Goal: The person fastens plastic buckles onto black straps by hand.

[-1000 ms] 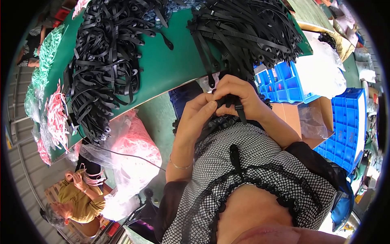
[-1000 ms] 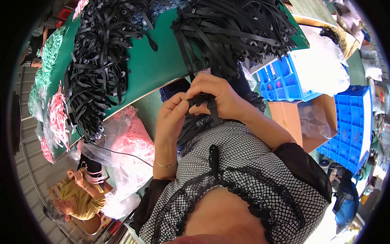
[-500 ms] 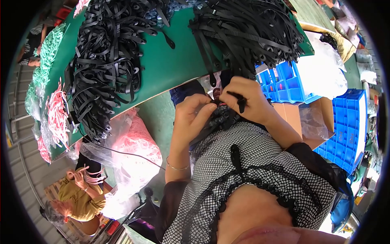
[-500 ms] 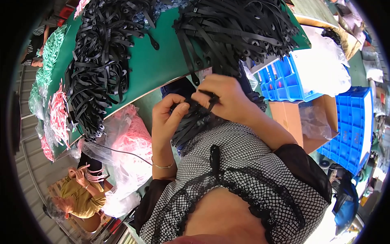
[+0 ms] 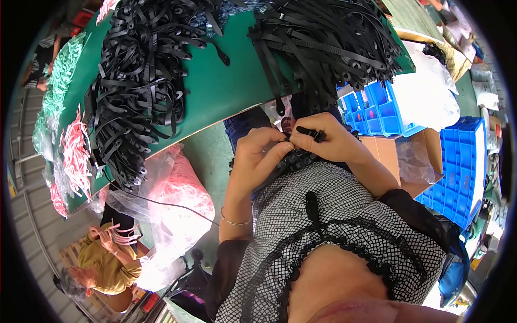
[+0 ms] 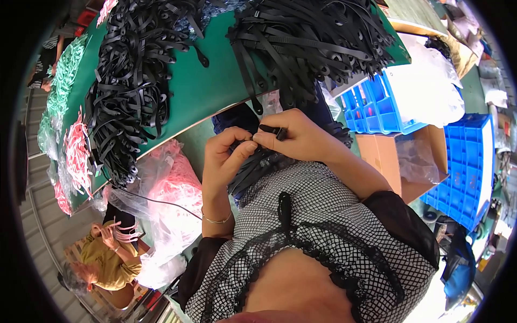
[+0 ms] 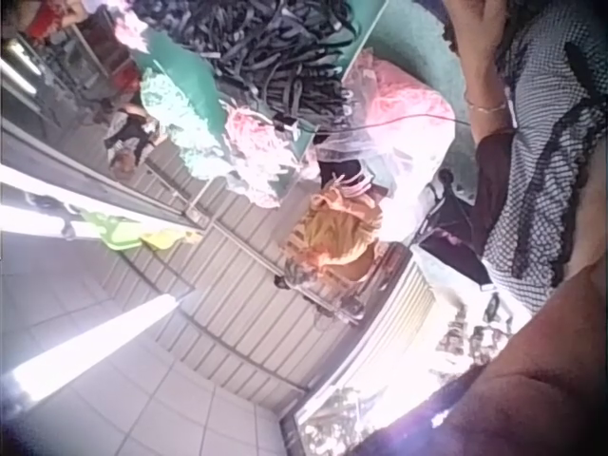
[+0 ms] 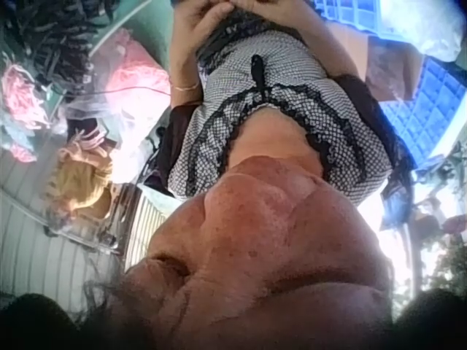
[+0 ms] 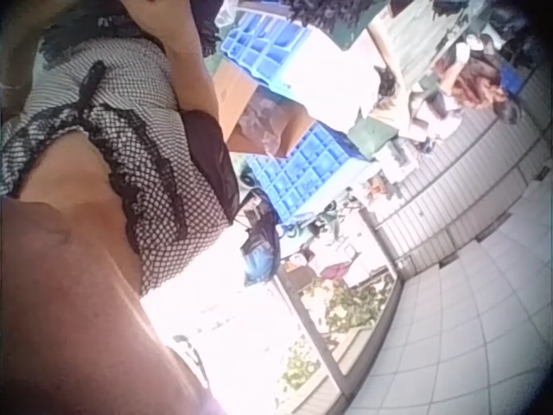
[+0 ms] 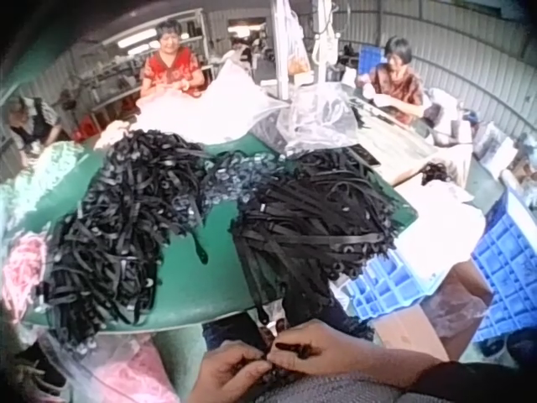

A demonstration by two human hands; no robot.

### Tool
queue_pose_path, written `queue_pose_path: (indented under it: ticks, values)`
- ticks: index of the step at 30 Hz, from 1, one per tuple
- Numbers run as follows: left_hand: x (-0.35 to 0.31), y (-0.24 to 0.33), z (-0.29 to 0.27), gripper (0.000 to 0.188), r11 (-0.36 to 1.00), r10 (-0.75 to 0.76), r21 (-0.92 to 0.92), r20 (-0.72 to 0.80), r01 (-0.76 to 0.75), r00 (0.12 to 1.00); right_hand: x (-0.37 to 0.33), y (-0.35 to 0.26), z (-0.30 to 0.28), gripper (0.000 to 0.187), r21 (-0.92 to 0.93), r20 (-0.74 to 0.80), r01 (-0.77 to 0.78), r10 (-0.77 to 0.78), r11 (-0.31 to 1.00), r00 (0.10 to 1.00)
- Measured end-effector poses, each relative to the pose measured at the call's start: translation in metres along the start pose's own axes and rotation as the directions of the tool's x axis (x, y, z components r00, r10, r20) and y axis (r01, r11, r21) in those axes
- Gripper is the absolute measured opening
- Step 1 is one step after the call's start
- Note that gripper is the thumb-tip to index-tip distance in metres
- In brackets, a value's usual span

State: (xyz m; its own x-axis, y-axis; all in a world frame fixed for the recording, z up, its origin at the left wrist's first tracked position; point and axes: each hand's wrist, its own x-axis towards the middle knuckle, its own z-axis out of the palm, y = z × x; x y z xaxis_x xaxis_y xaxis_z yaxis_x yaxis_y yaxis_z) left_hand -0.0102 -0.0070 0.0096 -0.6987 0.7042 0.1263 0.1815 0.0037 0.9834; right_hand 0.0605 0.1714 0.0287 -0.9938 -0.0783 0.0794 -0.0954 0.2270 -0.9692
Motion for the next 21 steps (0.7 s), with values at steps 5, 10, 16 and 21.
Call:
queue_pose_path:
  ticks: [5, 10, 16, 21]
  values:
    - [-0.003, 0.004, 0.004, 0.017, 0.998, -0.047, -0.04, 0.064, 0.049, 0.997, 0.0, 0.002, 0.003, 0.021, 0.279, 0.091, -0.126, 0.105, 0.952, 0.99]
    - [-0.007, 0.008, 0.012, 0.016, 0.854, -0.247, -0.436, 0.142, 0.284, 0.959, -0.004, 0.002, 0.01, 0.022, 0.519, 0.132, -0.186, 0.137, 0.834, 0.982]
    - [-0.011, -0.01, 0.018, 0.026, 0.599, -0.126, -0.766, 0.196, 0.233, 0.972, -0.01, 0.011, 0.02, 0.019, 0.803, 0.135, -0.141, 0.055, 0.579, 0.989]
    - [-0.01, -0.008, 0.018, 0.017, 0.546, -0.19, -0.797, 0.183, 0.259, 0.964, -0.007, 0.0, 0.013, 0.012, 0.695, 0.142, -0.197, 0.137, 0.692, 0.98]
